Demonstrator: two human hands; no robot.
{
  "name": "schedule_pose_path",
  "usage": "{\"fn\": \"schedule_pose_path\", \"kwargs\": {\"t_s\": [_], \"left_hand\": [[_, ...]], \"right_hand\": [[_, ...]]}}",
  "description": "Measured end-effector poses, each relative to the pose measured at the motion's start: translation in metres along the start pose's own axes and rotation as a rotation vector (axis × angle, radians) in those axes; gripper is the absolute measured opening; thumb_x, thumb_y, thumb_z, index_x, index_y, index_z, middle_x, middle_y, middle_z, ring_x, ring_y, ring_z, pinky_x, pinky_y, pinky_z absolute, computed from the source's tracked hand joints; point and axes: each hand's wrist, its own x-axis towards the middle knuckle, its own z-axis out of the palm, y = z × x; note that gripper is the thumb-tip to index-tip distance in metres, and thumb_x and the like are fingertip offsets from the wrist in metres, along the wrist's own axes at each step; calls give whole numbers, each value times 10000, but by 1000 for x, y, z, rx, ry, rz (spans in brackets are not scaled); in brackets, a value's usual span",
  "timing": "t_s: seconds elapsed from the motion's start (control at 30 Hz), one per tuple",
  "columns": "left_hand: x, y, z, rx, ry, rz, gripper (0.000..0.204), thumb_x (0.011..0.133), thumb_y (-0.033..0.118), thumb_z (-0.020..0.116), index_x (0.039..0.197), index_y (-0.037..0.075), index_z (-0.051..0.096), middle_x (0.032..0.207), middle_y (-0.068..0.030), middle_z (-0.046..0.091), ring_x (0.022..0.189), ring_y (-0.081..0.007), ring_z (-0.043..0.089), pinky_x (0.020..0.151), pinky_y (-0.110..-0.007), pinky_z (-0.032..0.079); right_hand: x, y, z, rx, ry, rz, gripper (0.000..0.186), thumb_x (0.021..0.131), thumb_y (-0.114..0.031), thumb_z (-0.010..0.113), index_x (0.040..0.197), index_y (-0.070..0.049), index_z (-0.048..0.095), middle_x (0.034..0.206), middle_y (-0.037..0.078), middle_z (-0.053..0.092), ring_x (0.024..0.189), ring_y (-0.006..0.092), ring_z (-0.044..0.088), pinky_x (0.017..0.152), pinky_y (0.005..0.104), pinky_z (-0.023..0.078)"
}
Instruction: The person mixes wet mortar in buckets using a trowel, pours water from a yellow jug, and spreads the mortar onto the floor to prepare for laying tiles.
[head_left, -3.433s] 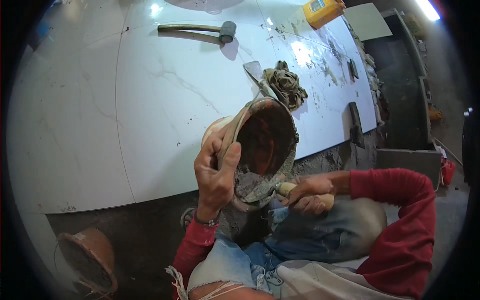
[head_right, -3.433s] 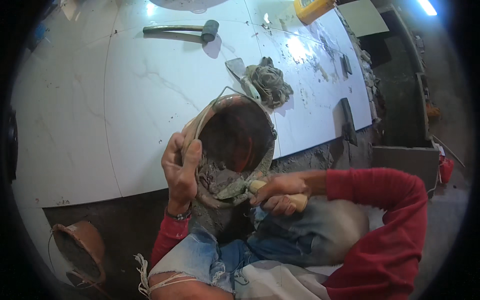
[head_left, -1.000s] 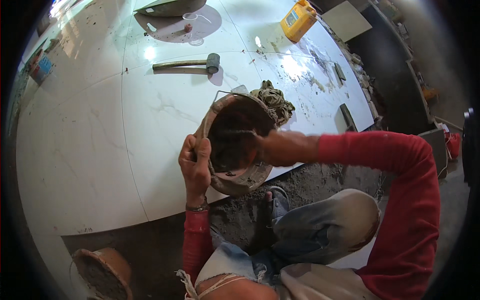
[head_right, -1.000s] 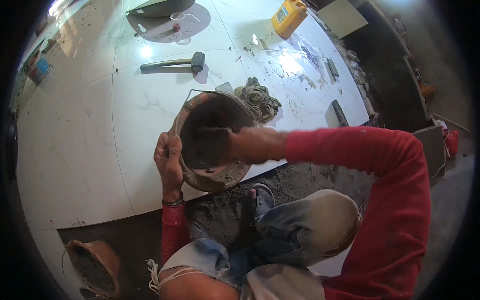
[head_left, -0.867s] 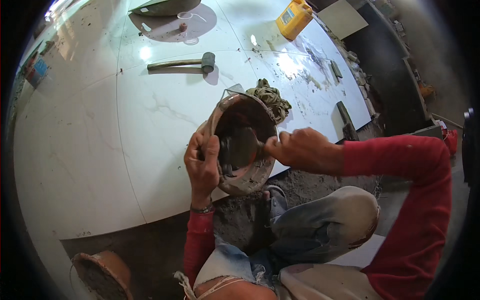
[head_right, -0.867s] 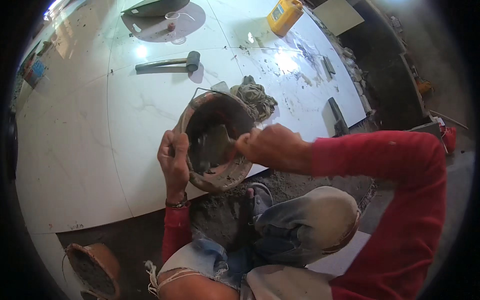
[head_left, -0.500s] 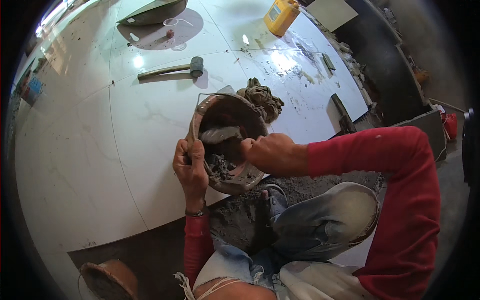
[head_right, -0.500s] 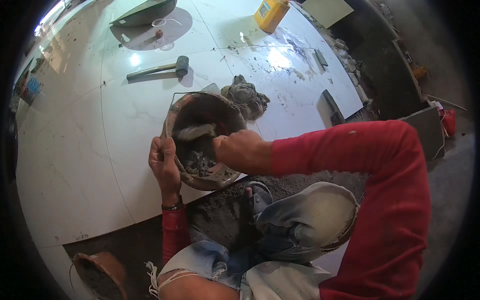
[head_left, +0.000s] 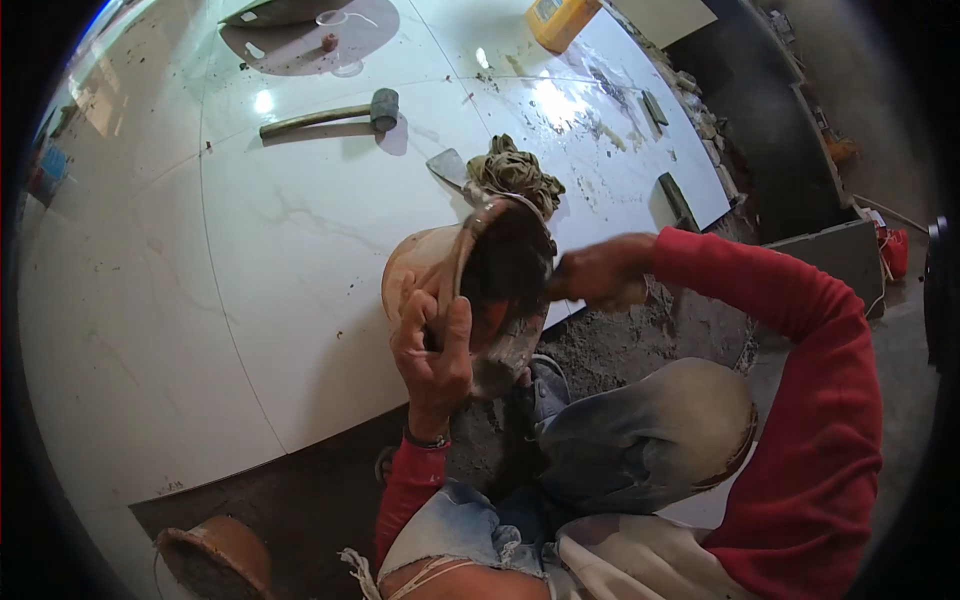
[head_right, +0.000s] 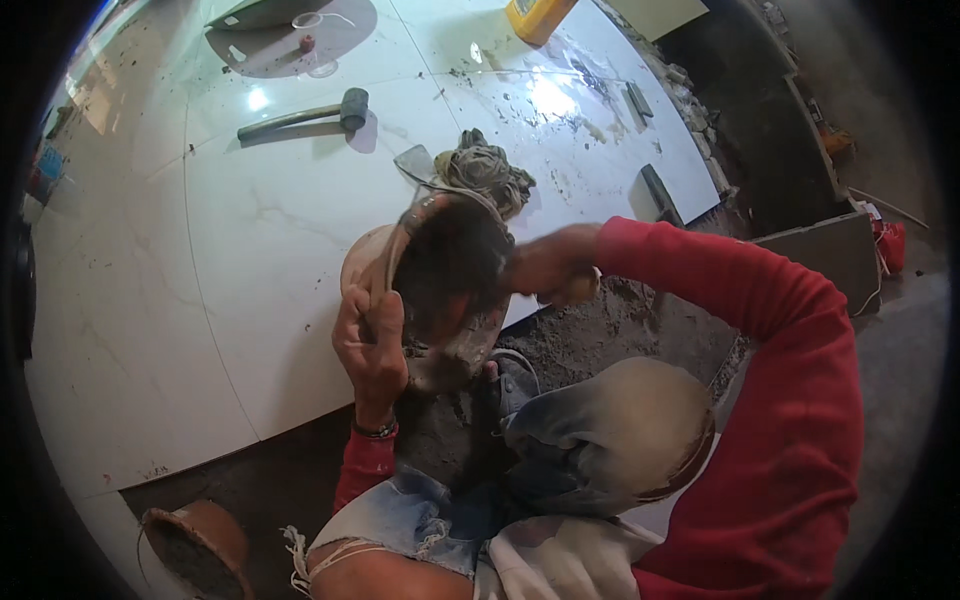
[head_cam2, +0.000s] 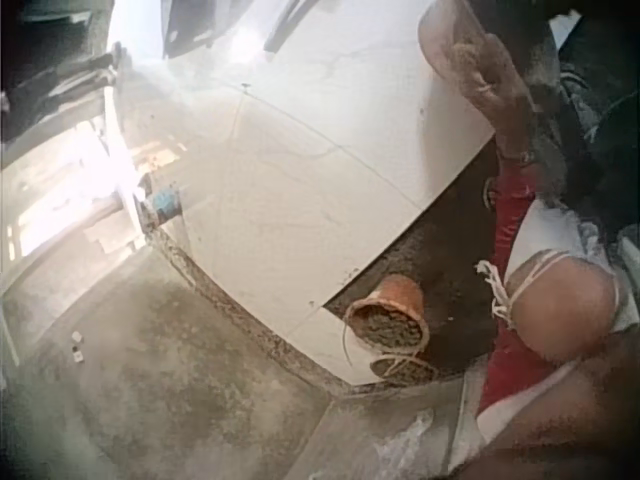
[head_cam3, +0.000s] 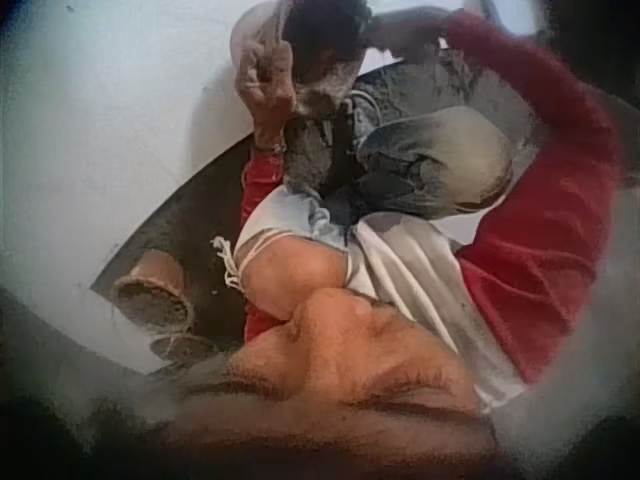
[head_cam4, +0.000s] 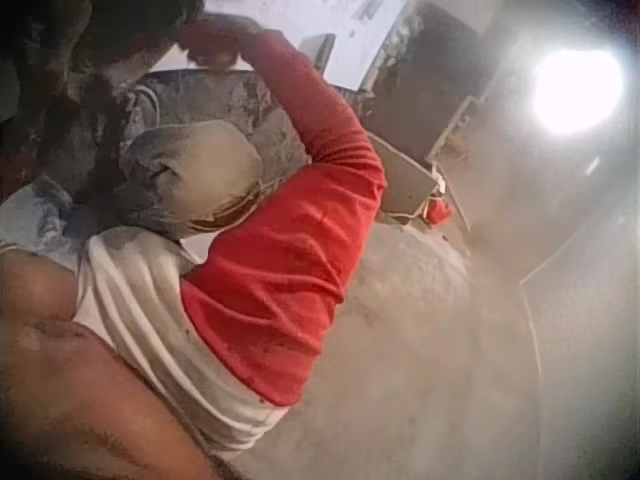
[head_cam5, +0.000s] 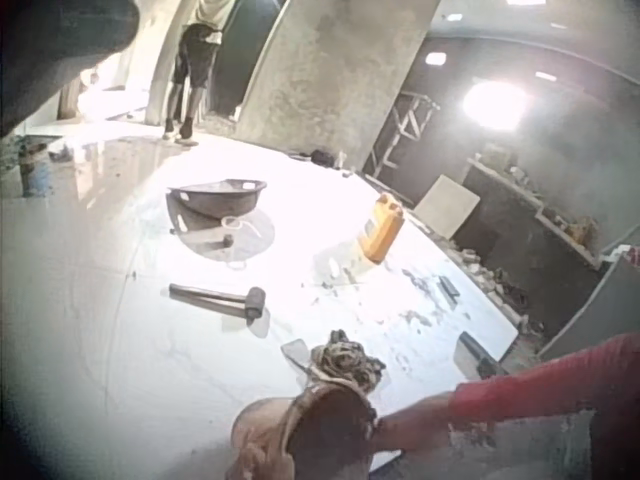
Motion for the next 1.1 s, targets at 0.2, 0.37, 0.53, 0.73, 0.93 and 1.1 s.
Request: {"fn": "schedule_pose_path", "kwargs": {"t_s": [0.2, 0.37, 0.53, 0.73, 0.93, 1.1], "left_hand": [[7, -1, -42, -177, 41, -214, 115, 982, 126, 553, 882, 77, 527, 835, 54, 459, 794, -40, 387, 689, -224, 351], [14, -7, -55, -125, 303, -208, 231, 1000, 199, 538, 815, 107, 434, 773, 80, 384, 731, -20, 327, 654, -201, 281], [10, -8, -28, -122, 327, -119, 242, 1010, 194, 522, 807, 105, 425, 811, 64, 415, 764, -38, 356, 685, -218, 323], [21, -12, -14, -220, 383, -208, 274, 1017, 178, 523, 779, 115, 404, 768, 82, 368, 724, -31, 325, 647, -198, 307], [18, -6, -2, -83, 178, -103, 257, 1013, 155, 523, 795, 100, 399, 774, 85, 386, 716, -21, 326, 622, -194, 290], [8, 0, 10, -148, 168, -29, 250, 1011, 153, 515, 801, 77, 403, 772, 56, 393, 702, -28, 324, 608, -207, 290]], "right_hand": [[25, -12, 83, 1647, -931, 141, 496, 1039, -510, 309, 835, -97, 494, 517, -38, 307, 365, 54, 326, 291, 227, 330], [44, -58, 97, 2210, -923, -272, 468, 1052, -487, 277, 990, -54, 444, 598, 14, 373, 391, 63, 365, 279, 221, 343], [19, -66, 60, 2535, -1019, -450, 476, 1026, -519, 375, 943, -64, 486, 591, -22, 412, 396, 61, 390, 316, 236, 353], [-22, -40, 6, 263, 235, -178, 341, 1003, -361, 476, 977, -29, 552, 684, 86, 563, 505, 183, 607, 410, 353, 484], [7, -29, 3, -673, 437, -147, 261, 986, -276, 503, 979, -23, 568, 724, 117, 586, 525, 213, 640, 413, 380, 507], [15, -19, 23, 325, 251, -417, 253, 981, -273, 499, 979, -31, 571, 708, 109, 596, 512, 215, 637, 405, 380, 510]]}}
